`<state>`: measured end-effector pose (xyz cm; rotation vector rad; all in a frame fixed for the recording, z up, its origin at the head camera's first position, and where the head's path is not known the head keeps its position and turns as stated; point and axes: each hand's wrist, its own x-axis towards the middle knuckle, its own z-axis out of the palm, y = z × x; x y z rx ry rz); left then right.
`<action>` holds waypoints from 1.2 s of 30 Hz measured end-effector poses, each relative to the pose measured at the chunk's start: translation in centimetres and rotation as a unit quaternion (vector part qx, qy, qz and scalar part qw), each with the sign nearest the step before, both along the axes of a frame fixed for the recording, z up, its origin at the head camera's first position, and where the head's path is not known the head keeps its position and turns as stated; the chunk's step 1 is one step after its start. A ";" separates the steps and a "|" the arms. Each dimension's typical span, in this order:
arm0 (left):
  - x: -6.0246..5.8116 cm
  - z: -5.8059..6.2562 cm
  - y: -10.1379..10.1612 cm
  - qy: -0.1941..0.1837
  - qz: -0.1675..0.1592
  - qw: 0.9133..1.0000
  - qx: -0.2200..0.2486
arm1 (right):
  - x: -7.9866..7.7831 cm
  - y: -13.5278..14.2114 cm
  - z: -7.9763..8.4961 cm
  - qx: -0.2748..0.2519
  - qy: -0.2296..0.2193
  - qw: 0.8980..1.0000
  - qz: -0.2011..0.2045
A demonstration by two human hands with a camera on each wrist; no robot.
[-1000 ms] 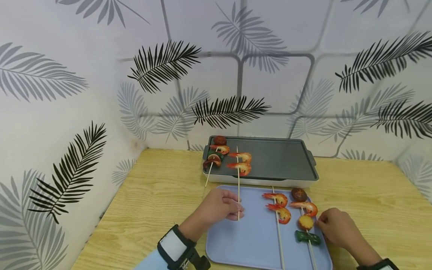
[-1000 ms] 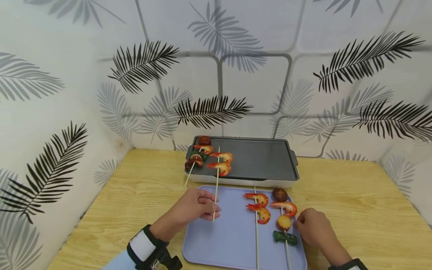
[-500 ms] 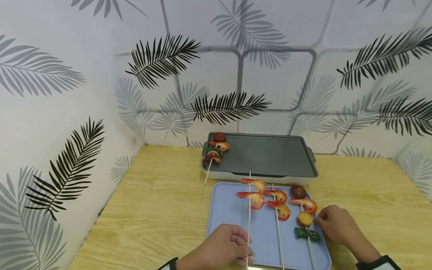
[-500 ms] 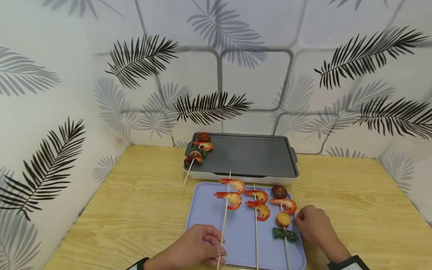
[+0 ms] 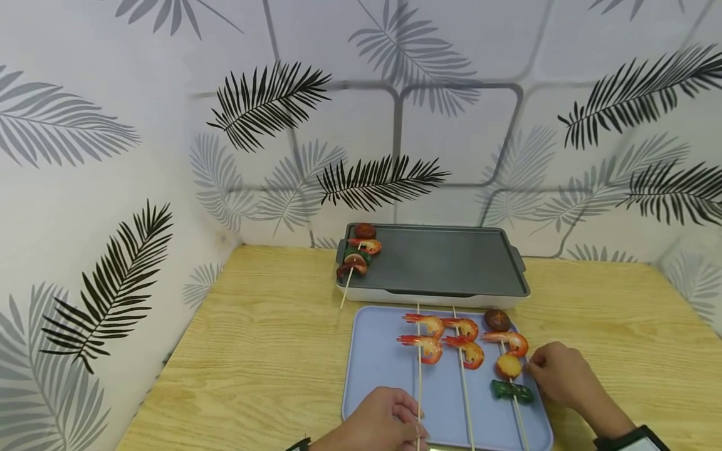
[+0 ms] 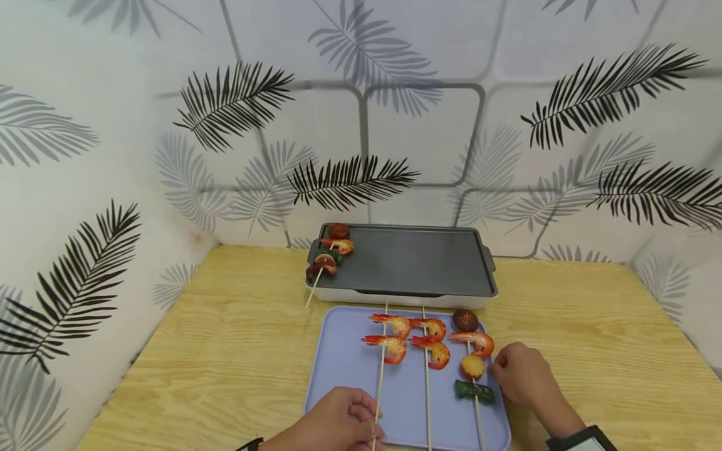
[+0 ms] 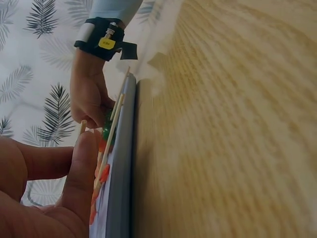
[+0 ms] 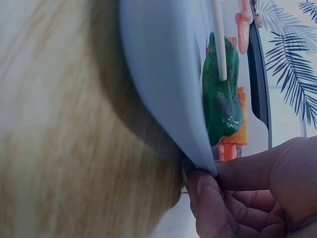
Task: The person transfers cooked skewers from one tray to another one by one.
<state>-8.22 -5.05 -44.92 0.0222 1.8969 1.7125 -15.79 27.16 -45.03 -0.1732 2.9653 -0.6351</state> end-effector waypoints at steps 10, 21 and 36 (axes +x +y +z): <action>-0.6 -0.9 0.2 0.012 -0.014 1.000 0.022 | 0.1 0.0 -0.2 0.004 0.006 1.000 0.001; -1.1 -1.2 0.3 0.022 -0.006 0.999 0.024 | 0.1 -0.1 0.2 -0.001 -0.001 1.000 -0.001; -1.1 -1.0 -0.4 0.033 0.001 0.999 0.005 | 0.0 0.1 0.0 -0.010 -0.014 1.000 -0.007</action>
